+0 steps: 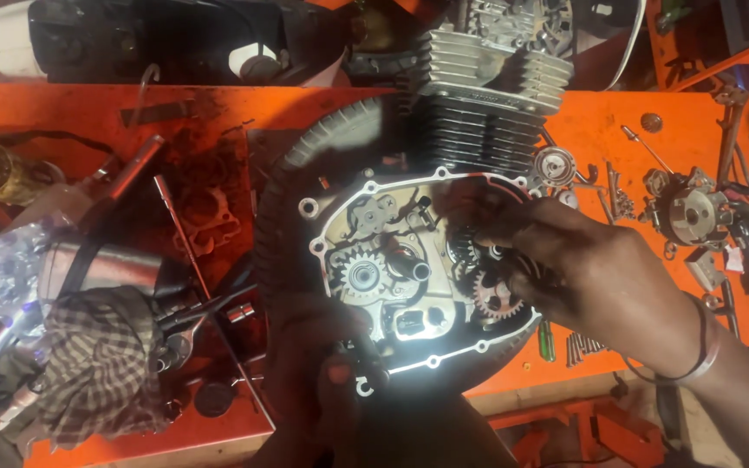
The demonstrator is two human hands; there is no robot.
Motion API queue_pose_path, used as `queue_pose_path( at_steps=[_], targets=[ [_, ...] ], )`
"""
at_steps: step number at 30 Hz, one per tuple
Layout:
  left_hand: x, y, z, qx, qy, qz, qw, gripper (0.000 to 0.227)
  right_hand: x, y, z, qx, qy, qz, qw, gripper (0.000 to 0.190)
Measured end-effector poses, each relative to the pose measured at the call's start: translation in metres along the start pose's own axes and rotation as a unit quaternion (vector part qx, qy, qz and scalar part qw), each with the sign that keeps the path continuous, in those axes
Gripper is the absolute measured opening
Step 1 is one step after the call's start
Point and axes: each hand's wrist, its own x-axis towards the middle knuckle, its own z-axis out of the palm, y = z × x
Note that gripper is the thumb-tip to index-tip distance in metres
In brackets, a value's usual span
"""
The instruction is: The person assembles internal components of a motorcycle engine, including gears and a gasket, on a workbench. They use their hands to position the parts and a screwdriver to tighten bolts, with the camera shaking frequently during the process.
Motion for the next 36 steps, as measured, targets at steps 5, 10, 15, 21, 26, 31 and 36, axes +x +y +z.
queue_pose_path(
  at_steps=[5, 10, 15, 21, 26, 31, 36],
  targets=[
    [-0.003, 0.001, -0.002, -0.024, -0.018, -0.030, 0.999, 0.031, 0.002, 0.000, -0.003, -0.048, -0.015, 0.001, 0.999, 0.045],
    [-0.006, 0.001, -0.002, -0.021, -0.025, -0.035, 0.999, 0.029, 0.004, -0.002, -0.006, -0.086, -0.016, -0.012, 0.996, 0.051],
    [-0.005, 0.001, -0.001, -0.009, -0.021, -0.030, 0.999, 0.027, 0.004, -0.001, -0.005, -0.116, -0.016, -0.016, 0.993, 0.051],
    [-0.004, 0.002, -0.001, 0.003, -0.020, -0.022, 1.000, 0.025, 0.005, -0.006, -0.008, -0.125, -0.007, -0.007, 0.992, 0.046],
    [-0.002, 0.004, -0.002, 0.000, -0.017, -0.016, 1.000, 0.026, 0.006, 0.004, -0.012, -0.120, -0.063, 0.005, 0.991, 0.047],
    [-0.001, 0.006, -0.002, -0.011, -0.023, -0.019, 1.000, 0.023, 0.010, 0.007, -0.016, -0.042, -0.047, -0.075, 0.995, 0.050],
    [0.000, 0.006, -0.002, -0.018, -0.024, -0.021, 0.999, 0.022, 0.015, 0.000, -0.018, -0.056, -0.074, -0.038, 0.995, 0.049]
  ],
)
